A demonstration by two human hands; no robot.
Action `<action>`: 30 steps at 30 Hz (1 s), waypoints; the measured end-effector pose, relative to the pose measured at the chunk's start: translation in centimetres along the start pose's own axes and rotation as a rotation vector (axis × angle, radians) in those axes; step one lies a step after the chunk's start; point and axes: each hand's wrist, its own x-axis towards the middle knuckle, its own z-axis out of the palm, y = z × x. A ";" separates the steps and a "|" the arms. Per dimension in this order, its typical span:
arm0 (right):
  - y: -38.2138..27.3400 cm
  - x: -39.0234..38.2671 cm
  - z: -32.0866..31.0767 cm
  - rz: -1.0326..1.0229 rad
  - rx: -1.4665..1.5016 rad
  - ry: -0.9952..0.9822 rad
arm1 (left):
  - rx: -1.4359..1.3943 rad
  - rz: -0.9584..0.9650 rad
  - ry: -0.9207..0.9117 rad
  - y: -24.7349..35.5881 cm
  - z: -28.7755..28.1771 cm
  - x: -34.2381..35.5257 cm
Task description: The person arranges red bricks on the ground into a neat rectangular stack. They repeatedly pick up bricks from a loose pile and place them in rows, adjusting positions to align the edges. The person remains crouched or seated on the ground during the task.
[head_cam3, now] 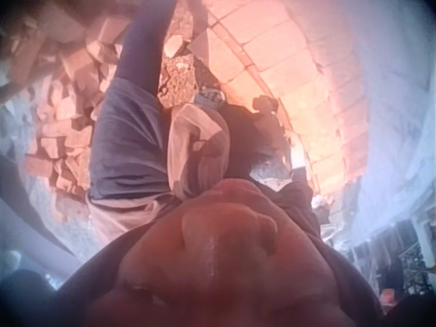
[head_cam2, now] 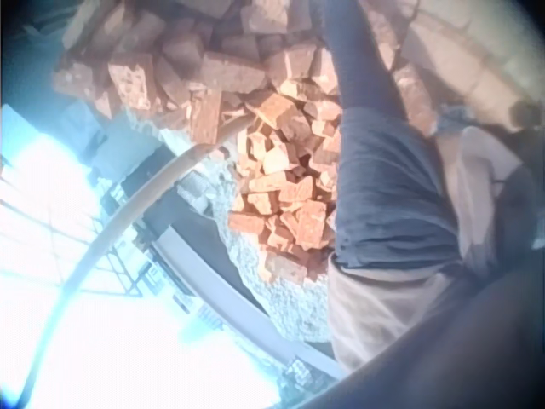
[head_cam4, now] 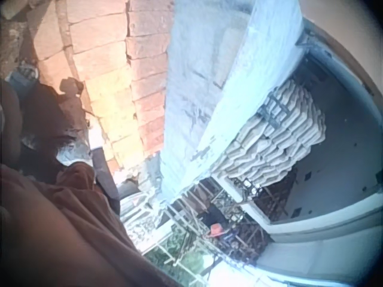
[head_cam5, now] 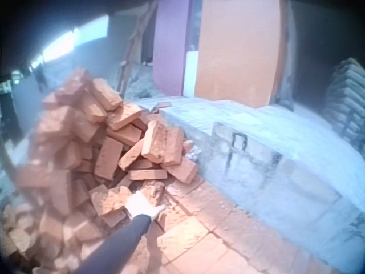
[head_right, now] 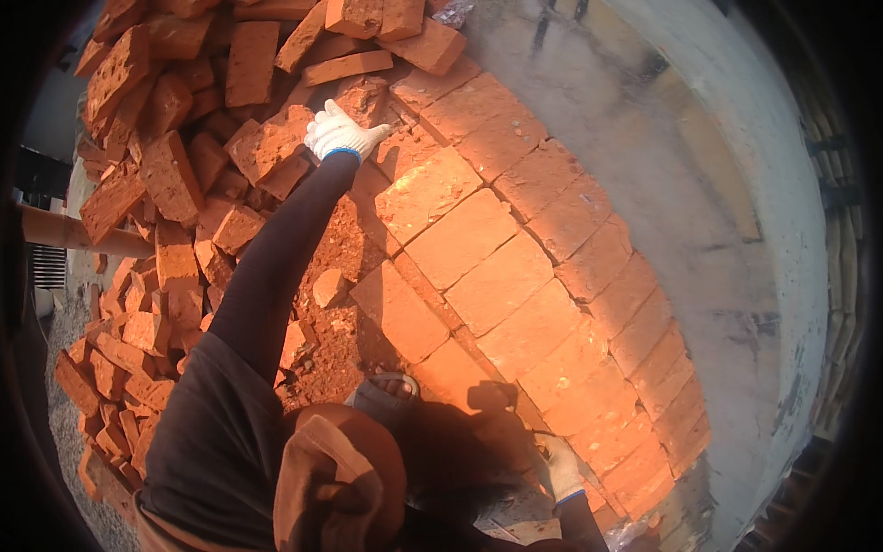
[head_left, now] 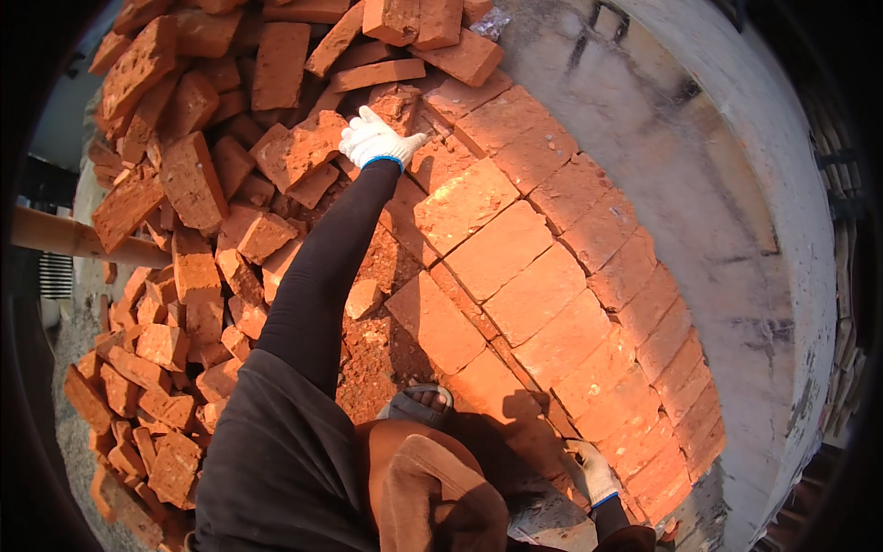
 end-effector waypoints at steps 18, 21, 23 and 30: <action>1.0 -2.0 -0.1 0.186 0.220 -0.074 | 0.065 0.058 -0.007 -2.6 0.6 -4.7; 1.3 -1.1 0.2 0.089 0.227 -0.085 | 0.056 0.063 -0.037 -4.0 -0.4 -6.7; 1.8 -0.6 0.6 0.116 0.274 -0.096 | 0.058 0.053 -0.100 -5.1 -0.7 -8.8; 1.3 -1.1 0.6 0.075 0.234 -0.109 | 0.026 -0.028 -0.240 -6.5 -0.8 -10.2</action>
